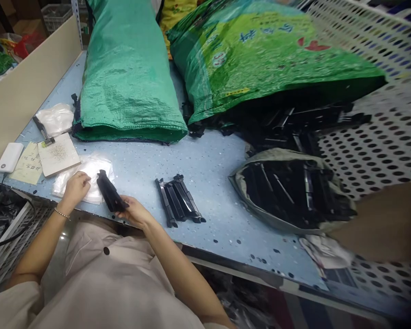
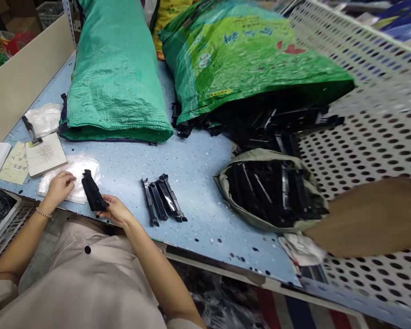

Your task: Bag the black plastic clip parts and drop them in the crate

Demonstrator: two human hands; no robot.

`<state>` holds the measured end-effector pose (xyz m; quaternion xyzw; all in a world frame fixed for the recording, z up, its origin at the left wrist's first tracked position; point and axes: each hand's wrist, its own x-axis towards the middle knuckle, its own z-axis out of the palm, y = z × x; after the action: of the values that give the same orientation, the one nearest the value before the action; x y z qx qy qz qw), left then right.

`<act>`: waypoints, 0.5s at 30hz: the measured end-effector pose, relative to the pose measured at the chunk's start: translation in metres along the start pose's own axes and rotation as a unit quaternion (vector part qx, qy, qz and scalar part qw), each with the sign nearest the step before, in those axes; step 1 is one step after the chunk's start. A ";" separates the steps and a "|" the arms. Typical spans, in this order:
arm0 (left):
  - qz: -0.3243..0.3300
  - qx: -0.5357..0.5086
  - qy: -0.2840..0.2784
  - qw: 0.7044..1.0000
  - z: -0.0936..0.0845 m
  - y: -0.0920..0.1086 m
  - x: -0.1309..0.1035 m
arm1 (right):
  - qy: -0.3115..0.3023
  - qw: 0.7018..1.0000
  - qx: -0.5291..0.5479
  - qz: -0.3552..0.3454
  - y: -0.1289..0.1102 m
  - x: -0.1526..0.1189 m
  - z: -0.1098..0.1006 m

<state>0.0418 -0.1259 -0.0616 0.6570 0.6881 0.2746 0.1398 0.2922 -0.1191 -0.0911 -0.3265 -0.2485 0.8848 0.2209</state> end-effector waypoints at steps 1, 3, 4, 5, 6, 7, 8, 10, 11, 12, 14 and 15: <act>-0.006 0.010 -0.008 1.000 0.001 0.000 0.001 | -0.010 1.000 0.022 -0.006 0.000 0.001 0.002; -0.014 0.023 -0.011 1.000 0.002 -0.001 0.004 | -0.030 0.997 0.068 -0.004 0.002 0.006 0.007; -0.013 0.030 -0.010 0.999 0.001 -0.003 0.005 | -0.036 0.996 0.084 0.007 0.005 0.009 0.009; -0.011 0.038 -0.006 0.999 0.000 -0.005 0.007 | -0.039 0.994 0.095 0.022 0.008 0.012 0.011; -0.007 0.046 0.001 0.999 -0.001 -0.007 0.008 | -0.038 0.994 0.100 0.036 0.011 0.015 0.012; -0.002 0.053 0.011 0.999 -0.003 -0.009 0.009 | -0.035 0.993 0.102 0.048 0.015 0.018 0.013; 0.005 0.057 0.024 0.998 -0.005 -0.009 0.008 | -0.032 0.993 0.102 0.057 0.019 0.020 0.013; 0.036 0.048 0.051 0.997 -0.009 -0.003 0.003 | -0.030 0.992 0.100 0.065 0.024 0.023 0.013; 0.062 0.038 0.061 0.995 -0.010 0.003 -0.001 | -0.033 0.992 0.101 0.066 0.026 0.023 0.012; 0.095 0.026 0.068 0.993 -0.010 0.010 -0.007 | -0.038 0.992 0.105 0.061 0.026 0.022 0.012; 0.158 0.000 0.080 0.984 -0.008 0.027 -0.020 | -0.059 0.989 0.127 0.041 0.023 0.019 0.009; 0.173 -0.012 0.094 0.980 -0.006 0.034 -0.025 | -0.073 0.987 0.143 0.028 0.020 0.017 0.008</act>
<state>0.0696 -0.1521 -0.0418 0.7355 0.5708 0.3636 0.0325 0.2707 -0.1281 -0.1056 -0.2333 -0.1255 0.9385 0.2216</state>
